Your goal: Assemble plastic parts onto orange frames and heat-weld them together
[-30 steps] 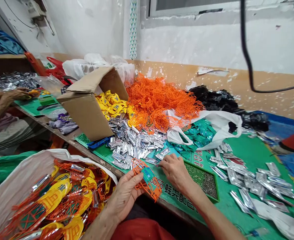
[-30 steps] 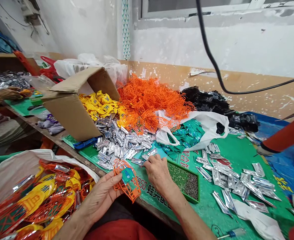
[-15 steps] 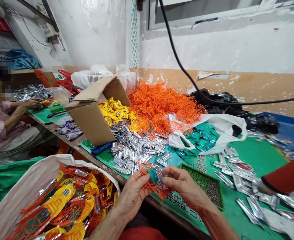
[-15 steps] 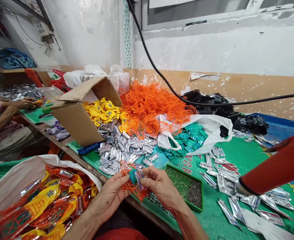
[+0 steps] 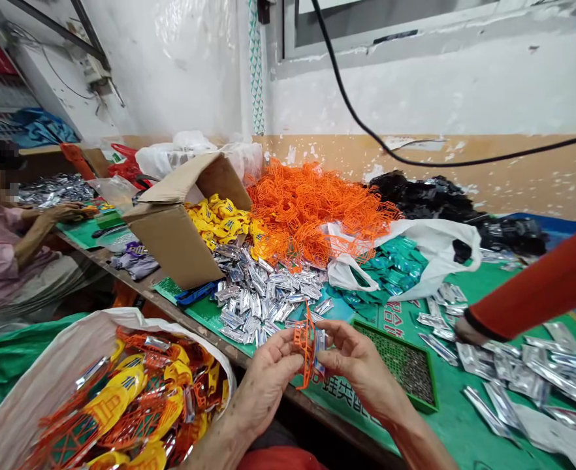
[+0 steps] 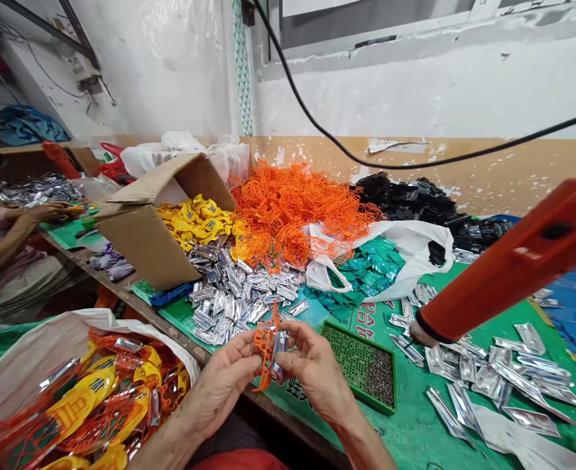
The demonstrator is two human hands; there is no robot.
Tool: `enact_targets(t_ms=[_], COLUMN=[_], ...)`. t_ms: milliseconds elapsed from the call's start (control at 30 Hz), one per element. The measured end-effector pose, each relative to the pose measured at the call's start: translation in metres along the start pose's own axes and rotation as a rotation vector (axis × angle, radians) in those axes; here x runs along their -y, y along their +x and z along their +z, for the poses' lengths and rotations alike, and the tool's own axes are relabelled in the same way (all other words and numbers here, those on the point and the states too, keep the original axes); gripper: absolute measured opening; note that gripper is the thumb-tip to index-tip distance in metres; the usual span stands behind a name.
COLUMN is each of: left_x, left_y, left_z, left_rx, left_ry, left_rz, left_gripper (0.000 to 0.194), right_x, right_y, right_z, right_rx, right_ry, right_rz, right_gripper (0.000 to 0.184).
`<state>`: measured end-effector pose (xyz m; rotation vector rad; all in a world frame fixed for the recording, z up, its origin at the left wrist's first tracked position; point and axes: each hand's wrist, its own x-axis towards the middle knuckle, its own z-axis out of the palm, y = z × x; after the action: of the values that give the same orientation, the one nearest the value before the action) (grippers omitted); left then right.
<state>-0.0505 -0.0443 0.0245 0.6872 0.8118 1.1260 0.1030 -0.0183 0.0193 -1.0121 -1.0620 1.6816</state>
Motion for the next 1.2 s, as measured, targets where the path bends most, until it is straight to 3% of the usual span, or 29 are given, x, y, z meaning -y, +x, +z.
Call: enact_targets(t_ms=[300, 700, 867, 1000, 1200], left_x=[0.004, 0.002, -0.001, 0.005, 0.014], left_y=[0.006, 0.000, -0.004, -0.003, -0.002], left_z=[-0.005, -0.002, 0.002, 0.002, 0.004], left_rx=[-0.025, 0.089, 0.171, 0.287, 0.337], left_ry=[0.287, 0.699, 0.902, 0.993, 1.090], left_rz=[0.109, 0.230, 0.495, 0.741, 0.919], left_gripper=[0.024, 0.024, 0.025, 0.042, 0.054], right_x=[-0.002, -0.007, -0.016, -0.025, -0.033], right_y=[-0.007, -0.015, -0.021, -0.027, -0.037], right_z=[-0.001, -0.010, -0.016, -0.019, -0.023], right_rx=[-0.102, -0.003, 0.008, -0.026, -0.072], right_ry=[0.065, 0.094, 0.109, 0.123, 0.045], right_rz=[-0.086, -0.234, -0.310, -0.358, -0.464], right_gripper=[0.031, 0.011, 0.010, 0.013, 0.015])
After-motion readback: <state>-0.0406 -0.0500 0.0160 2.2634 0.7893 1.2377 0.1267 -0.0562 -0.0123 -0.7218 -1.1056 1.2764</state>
